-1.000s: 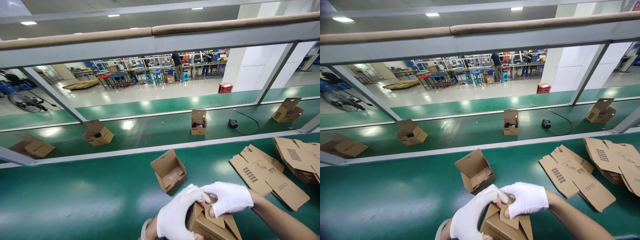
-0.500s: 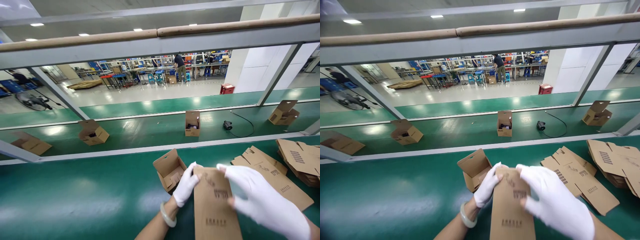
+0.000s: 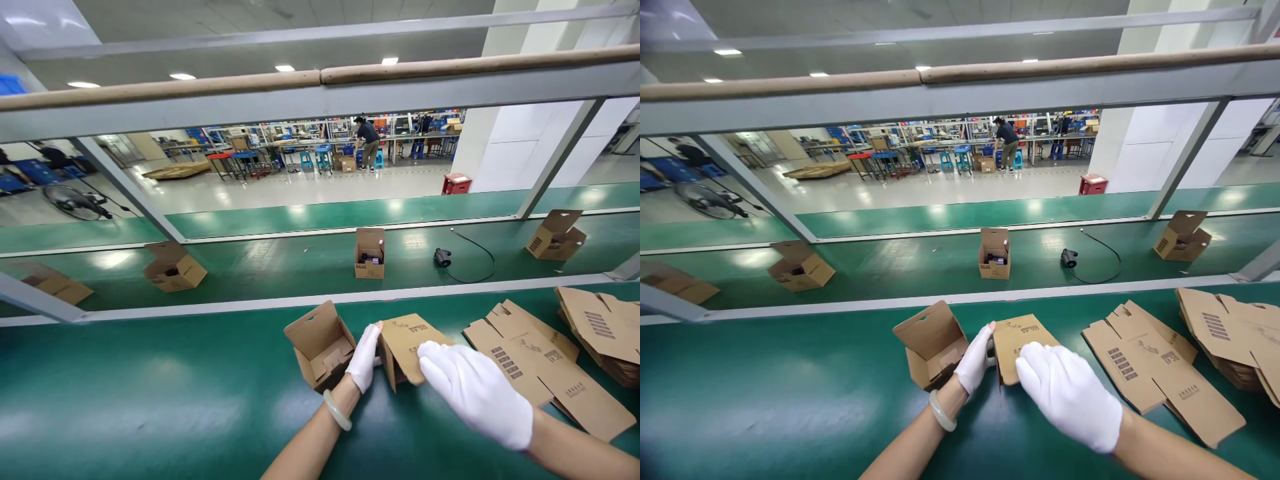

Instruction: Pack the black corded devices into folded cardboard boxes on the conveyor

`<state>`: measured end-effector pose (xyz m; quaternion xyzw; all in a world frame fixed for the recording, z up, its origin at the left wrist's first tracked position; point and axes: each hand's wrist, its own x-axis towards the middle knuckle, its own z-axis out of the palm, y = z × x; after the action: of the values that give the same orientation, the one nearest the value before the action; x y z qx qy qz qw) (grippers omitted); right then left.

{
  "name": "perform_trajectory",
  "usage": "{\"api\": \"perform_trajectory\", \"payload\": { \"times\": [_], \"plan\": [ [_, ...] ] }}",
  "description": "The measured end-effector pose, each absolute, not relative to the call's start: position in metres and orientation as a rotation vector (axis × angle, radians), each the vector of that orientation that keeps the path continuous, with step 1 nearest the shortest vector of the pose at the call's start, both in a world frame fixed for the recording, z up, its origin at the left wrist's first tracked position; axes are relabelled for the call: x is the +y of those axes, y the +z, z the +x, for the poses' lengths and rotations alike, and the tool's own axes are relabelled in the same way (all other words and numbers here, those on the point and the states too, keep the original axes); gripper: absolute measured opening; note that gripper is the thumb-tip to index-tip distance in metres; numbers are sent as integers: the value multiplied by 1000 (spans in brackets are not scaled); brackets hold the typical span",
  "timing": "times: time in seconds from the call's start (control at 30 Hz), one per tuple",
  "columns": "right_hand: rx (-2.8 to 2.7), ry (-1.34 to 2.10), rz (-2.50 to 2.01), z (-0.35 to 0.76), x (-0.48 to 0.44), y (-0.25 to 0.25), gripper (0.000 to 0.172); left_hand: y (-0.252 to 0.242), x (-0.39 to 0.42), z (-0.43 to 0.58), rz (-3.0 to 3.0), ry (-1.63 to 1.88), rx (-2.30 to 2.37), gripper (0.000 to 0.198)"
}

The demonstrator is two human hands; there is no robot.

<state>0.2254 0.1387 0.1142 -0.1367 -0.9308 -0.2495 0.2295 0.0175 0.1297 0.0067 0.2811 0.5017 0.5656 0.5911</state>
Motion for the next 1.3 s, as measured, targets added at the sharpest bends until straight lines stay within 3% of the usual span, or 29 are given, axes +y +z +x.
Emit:
{"api": "perform_trajectory", "payload": {
  "times": [0.1,0.2,0.33,0.47,0.7,0.93,1.03,1.17,1.3],
  "plan": [
    [-2627,-505,-580,203,162,111,27,9,112,-8,1057,1381,1261,96],
    [-2675,-307,-728,182,182,111,35,7,98,-25,1619,1211,1190,131],
    [-2761,-140,-784,160,204,118,40,-11,98,-29,1629,1026,1311,142],
    [-2765,29,-873,146,237,122,41,-31,113,-18,1529,1059,1466,155],
    [-2361,148,-1700,141,373,101,46,-33,147,8,1368,1251,1858,116],
    [-2148,375,-2098,129,442,36,43,-34,140,-18,1197,1483,2104,103],
    [-2086,543,-2082,124,444,19,33,-44,137,-18,1048,1586,1931,87],
    [-2020,853,-1936,137,431,18,27,-54,144,22,998,1449,1619,64],
    [-1887,1133,-1721,168,386,27,30,-34,159,82,788,1507,1128,83]
  ]
}}
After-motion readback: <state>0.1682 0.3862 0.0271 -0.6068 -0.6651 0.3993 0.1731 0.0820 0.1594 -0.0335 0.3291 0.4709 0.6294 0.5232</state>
